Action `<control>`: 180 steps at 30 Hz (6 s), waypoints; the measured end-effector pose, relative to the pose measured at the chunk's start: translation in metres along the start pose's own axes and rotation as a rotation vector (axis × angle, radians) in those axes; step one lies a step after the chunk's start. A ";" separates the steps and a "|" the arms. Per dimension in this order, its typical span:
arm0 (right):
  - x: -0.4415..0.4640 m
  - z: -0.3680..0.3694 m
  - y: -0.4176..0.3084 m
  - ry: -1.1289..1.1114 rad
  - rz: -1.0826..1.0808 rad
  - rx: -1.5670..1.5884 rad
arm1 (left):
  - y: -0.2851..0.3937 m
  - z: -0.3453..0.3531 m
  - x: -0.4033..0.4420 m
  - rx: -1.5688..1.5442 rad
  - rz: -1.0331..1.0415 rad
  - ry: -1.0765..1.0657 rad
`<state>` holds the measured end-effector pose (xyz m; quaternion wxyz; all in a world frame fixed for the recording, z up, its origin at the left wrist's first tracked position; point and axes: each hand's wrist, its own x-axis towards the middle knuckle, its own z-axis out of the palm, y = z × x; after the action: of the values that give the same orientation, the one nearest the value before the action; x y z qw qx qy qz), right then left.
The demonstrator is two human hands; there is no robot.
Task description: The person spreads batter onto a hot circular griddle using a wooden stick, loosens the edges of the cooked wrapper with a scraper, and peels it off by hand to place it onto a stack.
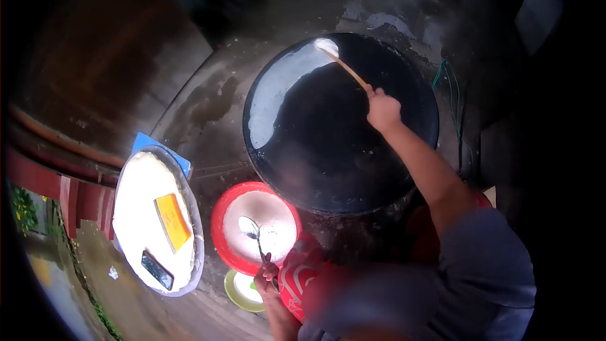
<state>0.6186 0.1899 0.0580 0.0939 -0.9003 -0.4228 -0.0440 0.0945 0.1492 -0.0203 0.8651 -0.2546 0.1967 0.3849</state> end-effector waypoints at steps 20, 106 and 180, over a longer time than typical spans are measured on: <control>-0.011 -0.001 0.013 -0.035 0.004 -0.097 | 0.016 -0.018 0.004 0.092 0.069 0.068; -0.023 0.004 0.022 -0.244 0.168 0.644 | -0.062 0.096 -0.031 0.378 0.171 0.135; -0.239 0.020 -0.229 -0.275 -0.172 0.237 | -0.048 0.075 -0.083 0.521 0.197 0.004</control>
<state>0.2897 0.1574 0.0303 0.1365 -0.8410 -0.5093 0.1215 0.0897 0.1193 0.0974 0.8593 -0.0038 0.3145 0.4032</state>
